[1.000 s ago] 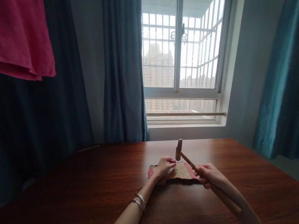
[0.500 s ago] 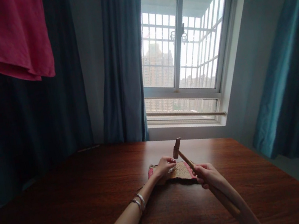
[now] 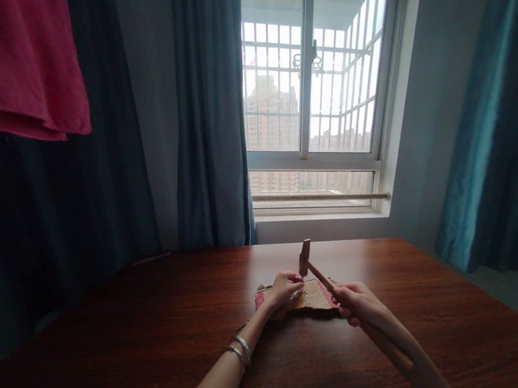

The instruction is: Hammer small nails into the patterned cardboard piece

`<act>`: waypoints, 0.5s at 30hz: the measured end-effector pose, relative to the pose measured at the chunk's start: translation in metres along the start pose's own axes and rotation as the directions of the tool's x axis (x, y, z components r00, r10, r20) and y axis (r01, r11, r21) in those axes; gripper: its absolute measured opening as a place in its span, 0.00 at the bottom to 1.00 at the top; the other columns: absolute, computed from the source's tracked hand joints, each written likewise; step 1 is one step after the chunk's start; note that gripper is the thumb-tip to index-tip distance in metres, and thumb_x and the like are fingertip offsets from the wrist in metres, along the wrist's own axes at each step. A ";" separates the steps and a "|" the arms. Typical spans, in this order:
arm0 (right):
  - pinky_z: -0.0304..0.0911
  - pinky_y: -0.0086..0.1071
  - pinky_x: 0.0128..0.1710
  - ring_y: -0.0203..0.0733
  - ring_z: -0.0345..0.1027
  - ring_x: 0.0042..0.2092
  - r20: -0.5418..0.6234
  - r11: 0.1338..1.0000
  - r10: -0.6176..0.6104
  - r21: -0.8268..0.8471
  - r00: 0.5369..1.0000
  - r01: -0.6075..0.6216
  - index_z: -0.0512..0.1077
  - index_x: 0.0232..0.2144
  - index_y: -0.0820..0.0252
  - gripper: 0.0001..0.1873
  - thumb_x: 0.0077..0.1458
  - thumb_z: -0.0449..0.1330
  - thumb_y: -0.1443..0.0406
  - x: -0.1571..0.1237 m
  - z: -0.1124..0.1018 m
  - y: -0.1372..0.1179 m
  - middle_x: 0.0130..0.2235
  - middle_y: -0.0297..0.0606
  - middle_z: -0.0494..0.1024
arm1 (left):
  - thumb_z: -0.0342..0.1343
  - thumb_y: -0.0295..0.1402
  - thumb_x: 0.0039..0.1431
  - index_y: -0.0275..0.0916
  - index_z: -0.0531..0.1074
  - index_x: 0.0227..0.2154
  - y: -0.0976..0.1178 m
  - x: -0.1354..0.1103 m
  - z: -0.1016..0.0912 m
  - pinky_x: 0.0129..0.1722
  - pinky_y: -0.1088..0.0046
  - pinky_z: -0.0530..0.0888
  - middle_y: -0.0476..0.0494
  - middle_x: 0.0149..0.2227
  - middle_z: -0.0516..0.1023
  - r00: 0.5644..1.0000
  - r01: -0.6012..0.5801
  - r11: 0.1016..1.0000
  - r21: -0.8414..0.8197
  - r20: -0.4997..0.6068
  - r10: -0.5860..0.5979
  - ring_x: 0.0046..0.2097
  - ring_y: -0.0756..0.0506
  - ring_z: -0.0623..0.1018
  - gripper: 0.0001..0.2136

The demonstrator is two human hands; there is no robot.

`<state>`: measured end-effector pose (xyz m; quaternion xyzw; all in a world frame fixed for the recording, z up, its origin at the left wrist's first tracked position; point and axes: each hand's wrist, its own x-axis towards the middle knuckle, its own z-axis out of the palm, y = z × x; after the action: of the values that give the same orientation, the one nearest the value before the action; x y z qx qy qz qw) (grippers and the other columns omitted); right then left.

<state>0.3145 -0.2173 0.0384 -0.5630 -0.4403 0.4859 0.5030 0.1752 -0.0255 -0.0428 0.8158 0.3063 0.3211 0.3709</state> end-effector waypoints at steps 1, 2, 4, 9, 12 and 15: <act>0.42 0.22 0.13 0.26 0.52 0.17 0.002 1.000 0.003 0.004 1.000 -0.003 0.64 0.22 0.62 0.18 0.37 0.59 0.52 0.001 0.000 0.000 0.21 0.29 0.63 | 0.56 0.36 0.45 0.31 0.77 0.31 0.002 -0.001 -0.001 0.35 0.74 0.69 0.41 0.32 0.79 1.000 0.005 1.000 -0.002 0.002 -0.005 0.36 0.44 0.76 0.14; 0.41 0.22 0.13 0.26 0.52 0.17 0.004 1.000 0.004 0.008 1.000 -0.004 0.64 0.22 0.62 0.18 0.37 0.59 0.52 0.001 -0.001 0.001 0.20 0.29 0.62 | 0.56 0.37 0.45 0.31 0.77 0.31 0.003 -0.001 -0.001 0.35 0.74 0.69 0.41 0.32 0.79 1.000 0.010 1.000 -0.003 0.005 -0.010 0.36 0.44 0.76 0.14; 0.42 0.22 0.13 0.27 0.52 0.17 0.013 1.000 0.001 0.009 1.000 -0.001 0.64 0.23 0.62 0.18 0.37 0.59 0.53 0.002 -0.002 0.002 0.20 0.29 0.62 | 0.56 0.37 0.45 0.31 0.77 0.31 0.004 -0.002 -0.001 0.34 0.74 0.69 0.40 0.32 0.79 1.000 0.019 1.000 -0.008 0.015 -0.019 0.35 0.44 0.76 0.14; 0.43 0.23 0.13 0.27 0.53 0.17 -0.006 1.000 -0.001 -0.002 1.000 0.001 0.64 0.22 0.62 0.18 0.38 0.58 0.53 0.003 -0.002 0.003 0.21 0.30 0.63 | 0.56 0.37 0.45 0.31 0.77 0.31 0.001 0.000 0.000 0.34 0.74 0.69 0.41 0.32 0.79 1.000 0.024 1.000 -0.004 0.019 -0.024 0.35 0.44 0.75 0.14; 0.43 0.23 0.13 0.26 0.52 0.17 -0.004 1.000 0.010 0.006 1.000 -0.010 0.64 0.22 0.62 0.18 0.37 0.58 0.53 0.002 -0.001 0.001 0.21 0.29 0.63 | 0.56 0.37 0.44 0.32 0.77 0.31 0.000 0.001 0.000 0.35 0.73 0.69 0.42 0.32 0.79 0.999 0.035 0.999 0.001 0.009 -0.035 0.36 0.44 0.75 0.14; 0.43 0.23 0.13 0.26 0.53 0.18 0.000 1.000 0.009 0.002 1.000 -0.009 0.64 0.22 0.62 0.19 0.36 0.59 0.52 0.002 0.000 0.000 0.23 0.30 0.64 | 0.56 0.37 0.44 0.32 0.77 0.31 0.001 0.001 0.000 0.35 0.73 0.69 0.42 0.32 0.79 0.999 0.037 0.999 -0.006 0.011 -0.037 0.36 0.44 0.75 0.14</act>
<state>0.3149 -0.2158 0.0380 -0.5645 -0.4372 0.4885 0.5016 0.1754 -0.0253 -0.0420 0.8106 0.3183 0.3106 0.3809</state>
